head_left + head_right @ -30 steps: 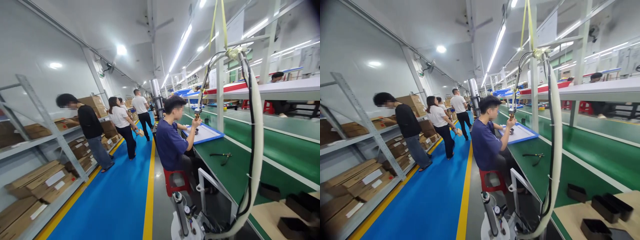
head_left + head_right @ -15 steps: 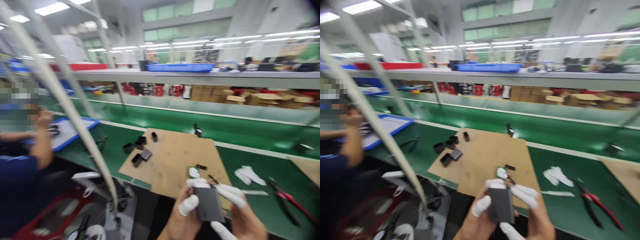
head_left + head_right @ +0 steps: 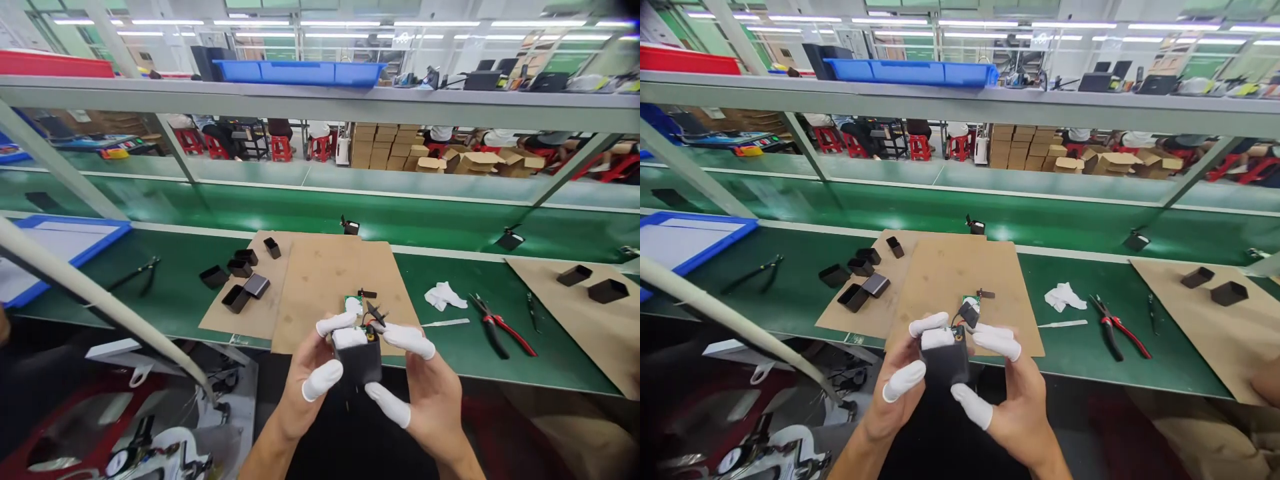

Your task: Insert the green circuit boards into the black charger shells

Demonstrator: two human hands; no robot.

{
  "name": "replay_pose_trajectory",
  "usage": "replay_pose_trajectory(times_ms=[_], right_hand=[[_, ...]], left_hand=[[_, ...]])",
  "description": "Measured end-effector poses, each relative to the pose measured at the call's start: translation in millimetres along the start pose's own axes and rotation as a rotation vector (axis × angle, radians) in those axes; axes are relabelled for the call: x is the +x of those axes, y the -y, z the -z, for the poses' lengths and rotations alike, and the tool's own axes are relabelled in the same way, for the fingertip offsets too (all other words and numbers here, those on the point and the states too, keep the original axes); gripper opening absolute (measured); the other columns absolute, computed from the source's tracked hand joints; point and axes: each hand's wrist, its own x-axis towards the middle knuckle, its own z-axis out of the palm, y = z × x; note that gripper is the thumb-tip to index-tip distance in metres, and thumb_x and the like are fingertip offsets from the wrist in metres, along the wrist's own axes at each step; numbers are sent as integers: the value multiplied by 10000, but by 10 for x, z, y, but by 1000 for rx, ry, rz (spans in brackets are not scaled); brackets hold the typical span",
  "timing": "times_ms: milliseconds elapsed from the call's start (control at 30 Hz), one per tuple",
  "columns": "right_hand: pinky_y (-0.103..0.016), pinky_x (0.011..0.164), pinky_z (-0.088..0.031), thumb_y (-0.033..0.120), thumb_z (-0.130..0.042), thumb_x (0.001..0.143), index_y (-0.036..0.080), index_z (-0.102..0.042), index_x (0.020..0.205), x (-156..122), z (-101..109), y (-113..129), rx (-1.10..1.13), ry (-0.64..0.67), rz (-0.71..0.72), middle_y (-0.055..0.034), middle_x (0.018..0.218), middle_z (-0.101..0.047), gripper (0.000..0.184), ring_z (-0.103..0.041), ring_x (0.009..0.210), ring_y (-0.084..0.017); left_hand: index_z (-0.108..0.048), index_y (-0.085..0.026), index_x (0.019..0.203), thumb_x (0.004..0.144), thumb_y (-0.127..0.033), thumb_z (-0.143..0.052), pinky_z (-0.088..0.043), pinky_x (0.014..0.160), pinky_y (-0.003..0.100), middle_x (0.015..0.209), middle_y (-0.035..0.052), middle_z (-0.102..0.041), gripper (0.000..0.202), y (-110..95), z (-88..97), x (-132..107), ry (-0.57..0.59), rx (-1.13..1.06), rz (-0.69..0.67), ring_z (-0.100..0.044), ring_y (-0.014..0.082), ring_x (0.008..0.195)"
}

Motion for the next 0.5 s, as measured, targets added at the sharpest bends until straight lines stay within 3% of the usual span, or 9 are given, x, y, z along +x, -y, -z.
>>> replay_pose_trajectory(times_ms=[167, 367, 500], right_hand=[[-419, 1011, -681, 117, -876, 861, 290, -736, 1314, -31, -126, 0, -47, -29, 27, -73, 1214, -806, 505, -768, 1174, -259], [-374, 1028, -686, 88, -816, 902, 276, -738, 1333, -42, -240, 71, -9, -56, 45, -67, 1189, -820, 476, -796, 1136, -233], [-426, 1084, -670, 196, -905, 858, 252, -715, 1400, -50, -247, 104, 20, -31, 28, -104, 1285, -797, 577, -772, 1231, -283]], left_hand=[[-699, -316, 1494, 984, -308, -759, -607, 1138, 485, 1380, 127, -680, 513, -77, 84, -57, 119, 269, -174, -702, 317, 1262], [-593, -357, 1576, 980, -127, -727, -604, 1171, 435, 1410, 114, -650, 652, -75, 83, -157, 84, 579, -357, -697, 277, 1329], [-523, -311, 1648, 945, -46, -756, -634, 1131, 367, 1430, 144, -644, 786, -42, 74, -180, 48, 820, -529, -704, 269, 1342]])
